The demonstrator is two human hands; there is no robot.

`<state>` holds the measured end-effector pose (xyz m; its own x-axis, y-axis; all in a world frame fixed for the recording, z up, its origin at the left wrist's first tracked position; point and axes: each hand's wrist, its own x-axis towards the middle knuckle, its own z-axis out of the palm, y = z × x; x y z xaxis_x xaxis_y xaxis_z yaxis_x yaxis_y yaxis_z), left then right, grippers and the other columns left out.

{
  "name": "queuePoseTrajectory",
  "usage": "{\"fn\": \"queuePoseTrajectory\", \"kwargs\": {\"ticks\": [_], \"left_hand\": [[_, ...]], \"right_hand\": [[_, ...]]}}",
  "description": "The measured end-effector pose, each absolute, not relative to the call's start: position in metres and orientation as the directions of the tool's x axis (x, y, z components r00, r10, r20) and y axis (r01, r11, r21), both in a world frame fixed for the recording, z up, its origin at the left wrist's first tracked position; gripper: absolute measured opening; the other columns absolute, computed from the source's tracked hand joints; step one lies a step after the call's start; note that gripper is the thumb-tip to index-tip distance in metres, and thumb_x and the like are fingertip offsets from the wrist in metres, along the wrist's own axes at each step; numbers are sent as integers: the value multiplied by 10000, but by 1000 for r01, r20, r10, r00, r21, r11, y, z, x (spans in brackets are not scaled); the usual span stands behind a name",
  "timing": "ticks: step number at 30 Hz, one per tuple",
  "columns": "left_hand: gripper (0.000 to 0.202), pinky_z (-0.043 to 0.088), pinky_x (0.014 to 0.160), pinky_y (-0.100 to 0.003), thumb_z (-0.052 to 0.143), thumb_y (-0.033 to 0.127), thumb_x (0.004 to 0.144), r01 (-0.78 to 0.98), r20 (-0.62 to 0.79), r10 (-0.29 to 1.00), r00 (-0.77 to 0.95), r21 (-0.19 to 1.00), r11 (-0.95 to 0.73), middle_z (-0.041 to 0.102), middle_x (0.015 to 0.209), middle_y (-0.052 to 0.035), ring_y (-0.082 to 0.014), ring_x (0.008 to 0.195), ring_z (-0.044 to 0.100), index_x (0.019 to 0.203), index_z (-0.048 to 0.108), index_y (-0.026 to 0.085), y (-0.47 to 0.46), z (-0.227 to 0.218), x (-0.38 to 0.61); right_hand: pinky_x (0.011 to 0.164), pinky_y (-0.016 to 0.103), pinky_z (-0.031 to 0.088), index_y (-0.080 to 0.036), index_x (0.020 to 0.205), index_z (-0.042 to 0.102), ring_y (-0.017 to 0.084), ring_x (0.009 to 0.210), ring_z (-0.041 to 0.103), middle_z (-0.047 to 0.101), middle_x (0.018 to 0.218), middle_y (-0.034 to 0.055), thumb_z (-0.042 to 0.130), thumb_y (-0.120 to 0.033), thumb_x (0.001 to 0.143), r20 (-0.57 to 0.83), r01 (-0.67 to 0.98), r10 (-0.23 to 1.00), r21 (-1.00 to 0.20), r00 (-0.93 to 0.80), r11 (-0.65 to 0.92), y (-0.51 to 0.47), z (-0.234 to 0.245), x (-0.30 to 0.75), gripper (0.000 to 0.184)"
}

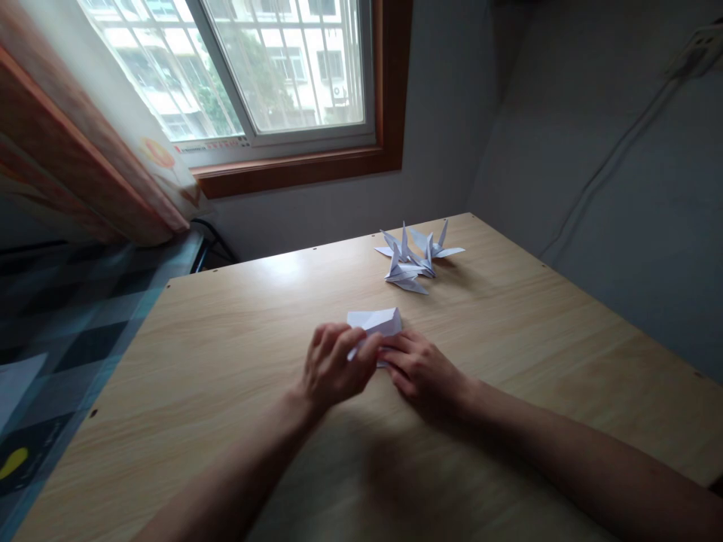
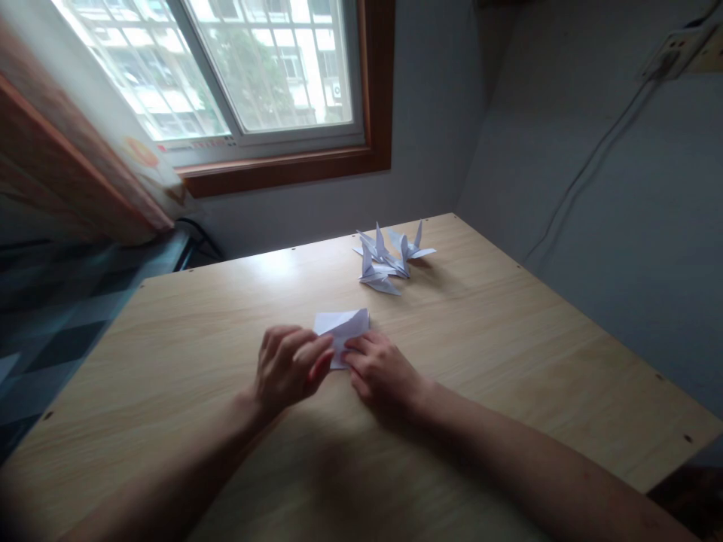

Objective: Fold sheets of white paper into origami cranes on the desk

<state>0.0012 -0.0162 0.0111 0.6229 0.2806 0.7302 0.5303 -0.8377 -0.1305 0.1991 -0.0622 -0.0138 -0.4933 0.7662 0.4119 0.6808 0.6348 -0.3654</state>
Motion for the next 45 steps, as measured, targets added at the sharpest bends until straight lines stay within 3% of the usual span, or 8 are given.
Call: {"fn": "queuePoseTrajectory", "kwargs": {"ticks": [3,11,19,27,32,36,40,45], "left_hand": [[207,496,771,-351,513,210,907,348,496,286,820,-36,-937,661,980,-72,-207,882,617,1111,547,205,-39,9,-3],[471,421,1052,-484,489,417,937,511,235,545,805,193,-838,587,1311,-164,-298,1252,521,1312,482,131,-27,1,-4],[270,425,1076,-469,457,270,953,482,266,527,807,219,-848,637,1279,-104,-251,1235,566,1142,634,192,-16,-1,-8],[221,443,1063,-443,487,204,912,415,283,483,829,268,-870,665,1246,-82,-227,1221,583,1063,648,207,-11,-2,-12],[419,441,1065,-449,499,164,882,425,268,487,831,257,-868,644,1268,-100,-230,1227,573,1299,528,194,-15,2,-12],[366,445,1056,-433,491,133,879,388,298,429,853,188,-902,639,1239,-76,-222,1190,585,1188,636,266,-16,2,-12],[307,461,1028,-445,506,155,878,385,299,423,855,181,-905,593,1317,-88,-228,1184,584,1124,664,250,-18,2,-12],[231,435,1045,-463,510,235,910,393,245,427,870,178,-902,627,1303,-52,-251,1246,543,1096,647,236,-19,6,-11]], "right_hand": [[984,436,472,-112,1036,674,276,1079,536,646,1163,151,561,-139,847,383,702,799,-391,-463,595,-65,-13,194,222],[1002,391,475,-90,1069,647,255,1126,563,659,1164,148,587,-127,847,345,612,702,-344,-623,712,-67,-2,197,233],[1052,456,432,-119,1093,668,255,1189,575,669,1213,132,486,-103,935,349,429,322,296,-880,853,-36,21,235,242],[1123,528,334,-210,848,718,236,1196,549,724,997,57,522,-58,891,280,450,378,271,-883,851,-6,39,239,252],[1101,547,324,-180,777,702,260,1090,580,701,932,87,545,-67,878,248,475,413,298,-876,828,5,40,224,218],[1105,548,295,-197,902,685,273,1165,532,654,1112,96,605,-134,861,324,580,506,202,-800,789,7,30,217,109],[1046,572,348,-200,1321,484,365,1317,382,411,1434,177,738,-209,757,548,797,704,-107,-452,595,2,10,221,618],[728,357,534,-227,1445,338,205,805,631,640,1091,87,723,-198,723,454,653,890,-663,-36,365,0,-13,222,820]]}}
